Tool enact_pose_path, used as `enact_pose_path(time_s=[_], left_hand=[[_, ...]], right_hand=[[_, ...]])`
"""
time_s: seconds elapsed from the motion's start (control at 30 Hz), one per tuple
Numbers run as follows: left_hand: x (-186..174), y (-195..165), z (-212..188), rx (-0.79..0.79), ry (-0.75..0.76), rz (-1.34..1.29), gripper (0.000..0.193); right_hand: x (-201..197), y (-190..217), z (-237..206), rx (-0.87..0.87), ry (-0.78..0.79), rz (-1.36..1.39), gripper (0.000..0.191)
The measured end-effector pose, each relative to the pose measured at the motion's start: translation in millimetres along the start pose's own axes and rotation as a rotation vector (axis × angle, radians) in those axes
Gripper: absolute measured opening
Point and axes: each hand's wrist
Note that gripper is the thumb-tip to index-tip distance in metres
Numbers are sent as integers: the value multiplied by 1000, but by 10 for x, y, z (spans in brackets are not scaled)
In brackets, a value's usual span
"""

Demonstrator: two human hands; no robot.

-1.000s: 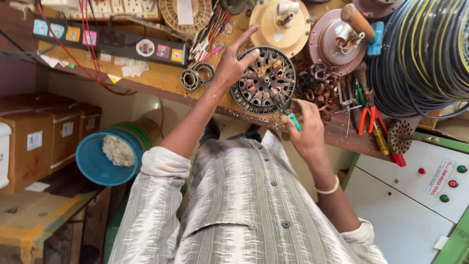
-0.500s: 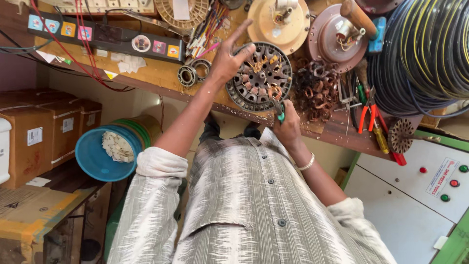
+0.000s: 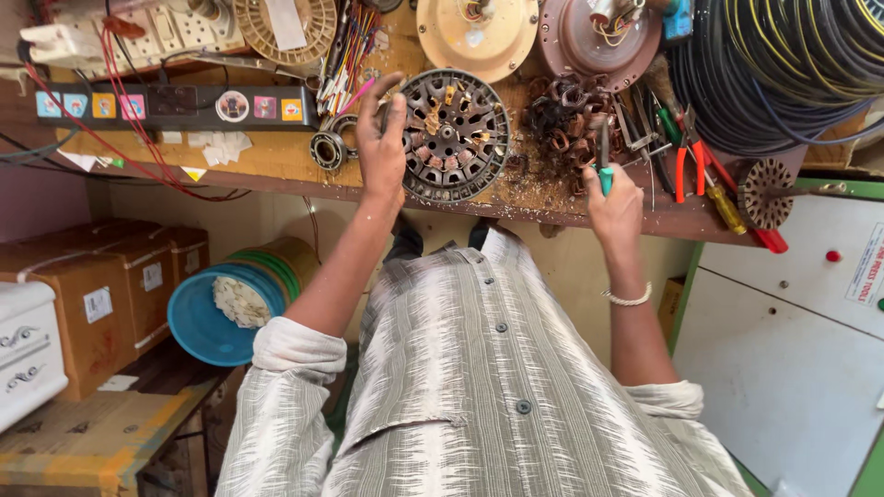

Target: The person uses pliers to remove copper windings from a motor stator, then uses a screwdriver to clean the slots. They inspect the stator and a rotor component, handling them with both hands.

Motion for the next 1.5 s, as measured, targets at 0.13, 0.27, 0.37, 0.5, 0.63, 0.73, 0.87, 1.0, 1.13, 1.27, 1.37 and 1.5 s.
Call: enact_pose_path(time_s=[0.13, 0.27, 0.37, 0.5, 0.63, 0.73, 0.87, 1.0, 1.13, 1.27, 1.37, 1.5], left_hand=[[7, -1, -117, -12, -73, -110, 31], [-216, -89, 57, -4, 130, 69, 34], [-239, -160, 322, -6, 251, 187, 37], [-83, -196, 425, -54, 324, 302, 33], [-36, -183, 384, 243, 379, 149, 26], [-65, -177, 372, 234, 366, 232, 29], [-81, -172, 373, 164, 344, 286, 29], [-78, -166, 372, 180, 374, 257, 29], [-75, -152, 379, 180, 377, 226, 29], [-65, -153, 380, 178, 353, 278, 30], [-59, -177, 370, 172, 356, 262, 31], [-59, -229, 357, 154, 348, 285, 31]], right_hand=[[-109, 29, -2, 9, 25, 86, 52], [-163, 84, -216, -335, -104, 276, 40], [-244, 241, -389, -303, 33, 370, 39], [-223, 708, -655, -206, 240, 333, 41], [-190, 1208, -778, -376, 268, 271, 39], [-258, 1400, -810, -271, 265, 43, 37], [-217, 1412, -800, -463, 251, -136, 38], [45, 1275, -831, -605, 172, 58, 42], [229, 1103, -829, -499, 117, 90, 42], [260, 925, -631, -633, 176, 306, 49], [268, 740, -401, -548, 512, 348, 47], [546, 538, -390, -386, 498, 218, 24]])
Point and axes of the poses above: each hand's wrist, its own z-axis towards the middle knuckle, its own x-axis out of the palm, y = z × x, and after that the axes turned 10 degrees about z, right-handed
